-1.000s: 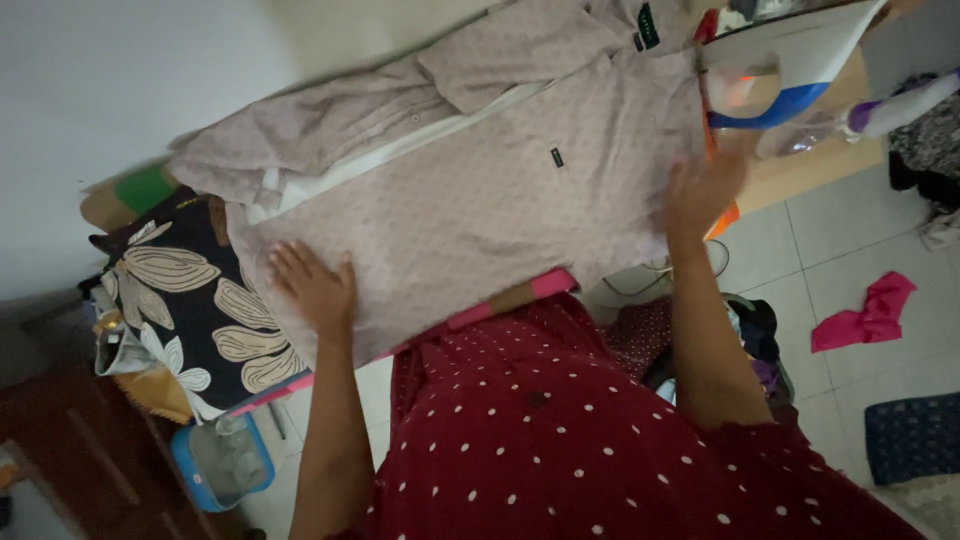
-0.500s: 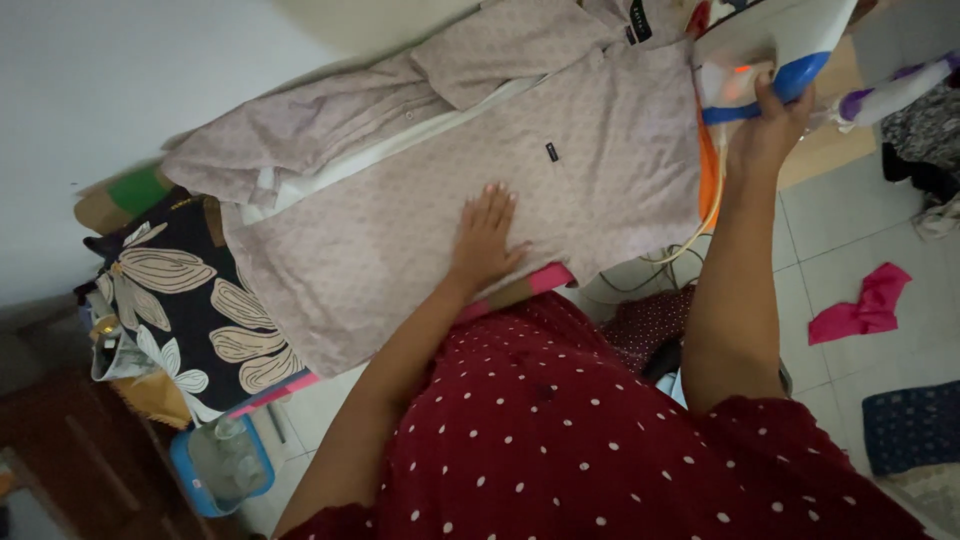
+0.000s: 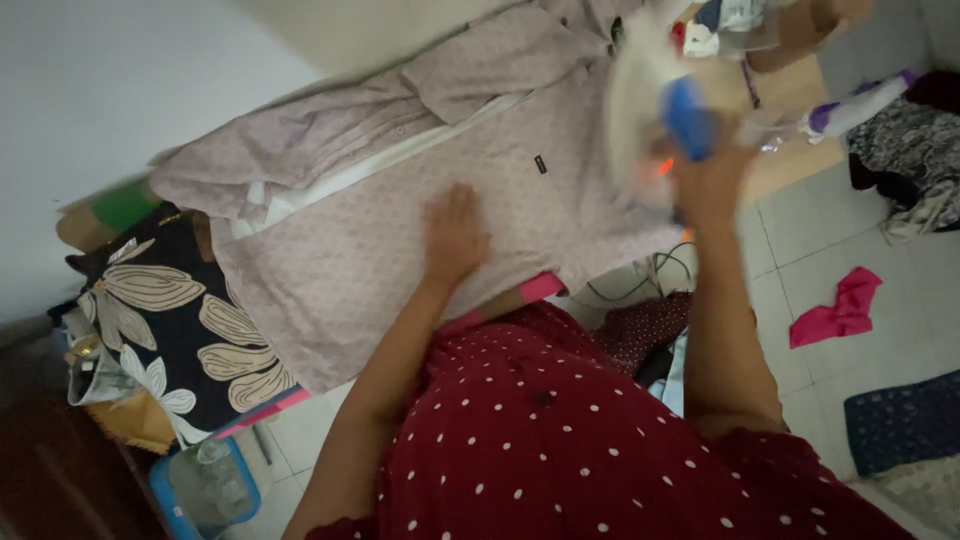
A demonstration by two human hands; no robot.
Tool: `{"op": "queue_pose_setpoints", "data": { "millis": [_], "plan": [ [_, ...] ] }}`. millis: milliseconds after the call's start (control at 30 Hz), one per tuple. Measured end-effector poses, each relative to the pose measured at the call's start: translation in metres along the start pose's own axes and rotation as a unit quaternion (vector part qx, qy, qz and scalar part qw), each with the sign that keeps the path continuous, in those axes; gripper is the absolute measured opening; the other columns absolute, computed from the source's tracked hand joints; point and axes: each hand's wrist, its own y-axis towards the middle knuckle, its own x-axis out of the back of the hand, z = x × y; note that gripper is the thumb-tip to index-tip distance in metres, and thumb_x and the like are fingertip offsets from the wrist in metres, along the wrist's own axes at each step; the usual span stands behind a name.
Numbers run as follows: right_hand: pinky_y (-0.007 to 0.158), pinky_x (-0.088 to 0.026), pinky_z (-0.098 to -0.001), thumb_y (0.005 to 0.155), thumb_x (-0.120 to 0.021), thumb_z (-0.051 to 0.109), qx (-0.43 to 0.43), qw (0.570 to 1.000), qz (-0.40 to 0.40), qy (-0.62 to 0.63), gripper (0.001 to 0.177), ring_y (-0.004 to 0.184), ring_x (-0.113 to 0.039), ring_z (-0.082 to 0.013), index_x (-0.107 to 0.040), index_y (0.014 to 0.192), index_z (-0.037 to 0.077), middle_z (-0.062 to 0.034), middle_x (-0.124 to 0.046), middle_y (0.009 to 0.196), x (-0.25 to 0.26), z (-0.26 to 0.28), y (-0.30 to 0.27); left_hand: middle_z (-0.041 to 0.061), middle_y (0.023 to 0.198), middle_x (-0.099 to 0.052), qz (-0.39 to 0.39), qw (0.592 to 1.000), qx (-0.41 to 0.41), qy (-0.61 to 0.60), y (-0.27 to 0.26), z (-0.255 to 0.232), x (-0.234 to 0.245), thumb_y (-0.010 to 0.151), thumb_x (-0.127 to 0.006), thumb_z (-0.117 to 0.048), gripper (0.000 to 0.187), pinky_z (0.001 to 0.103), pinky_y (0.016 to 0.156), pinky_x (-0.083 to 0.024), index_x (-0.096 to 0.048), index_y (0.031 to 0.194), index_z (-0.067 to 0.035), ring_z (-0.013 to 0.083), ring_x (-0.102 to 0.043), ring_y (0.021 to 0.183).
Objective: Ironing and folding a long-sleeved patterned shirt on an ironing board.
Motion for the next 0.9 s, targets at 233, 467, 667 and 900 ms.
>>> {"op": "queue_pose_setpoints", "data": {
  "millis": [233, 467, 667, 900],
  "plan": [
    [0.067, -0.054, -0.0563, 0.094, -0.066, 0.044, 0.085, 0.916, 0.252, -0.300, 0.060, 0.076, -0.070, -0.0438, -0.053, 0.149, 0.023, -0.0225, -0.071, 0.088, -0.126, 0.008, -0.075, 0.017, 0.169, -0.031, -0.132, 0.990, 0.043, 0.036, 0.014, 0.044, -0.010, 0.101, -0.057, -0.041, 0.072, 0.064, 0.125, -0.015, -0.038, 0.160, -0.005, 0.0373, -0.025, 0.157],
    [0.069, -0.054, -0.0566, 0.096, -0.068, 0.047, -0.009, 0.914, 0.187, -0.359, 0.059, 0.083, -0.071, -0.0428, -0.051, 0.147, 0.023, -0.0200, -0.073, 0.092, -0.122, -0.002, -0.006, 0.017, 0.168, -0.031, -0.112, 0.990, 0.080, 0.034, 0.017, 0.036, 0.005, 0.096, -0.057, -0.044, 0.075, 0.065, 0.122, -0.013, -0.039, 0.158, -0.006, 0.0378, -0.025, 0.155],
    [0.072, -0.055, -0.0547, 0.094, -0.074, 0.041, 0.086, 0.946, 0.093, -0.299, 0.061, 0.086, -0.071, -0.0430, -0.054, 0.147, 0.017, -0.0208, -0.074, 0.102, -0.123, -0.028, 0.056, 0.015, 0.168, -0.032, -0.119, 0.989, 0.084, 0.020, 0.016, 0.035, 0.006, 0.097, -0.056, -0.043, 0.074, 0.064, 0.125, -0.015, -0.040, 0.159, -0.006, 0.0363, -0.026, 0.157],
    [0.072, -0.054, -0.0538, 0.095, -0.075, 0.039, 0.151, 0.930, 0.131, -0.309, 0.056, 0.087, -0.070, -0.0438, -0.058, 0.140, 0.011, -0.0207, -0.074, 0.107, -0.098, -0.053, 0.057, 0.018, 0.166, -0.033, -0.087, 0.991, 0.095, 0.032, 0.017, 0.035, 0.011, 0.093, -0.059, -0.042, 0.076, 0.064, 0.121, -0.016, -0.041, 0.156, -0.004, 0.0373, -0.028, 0.154]
  ]
}}
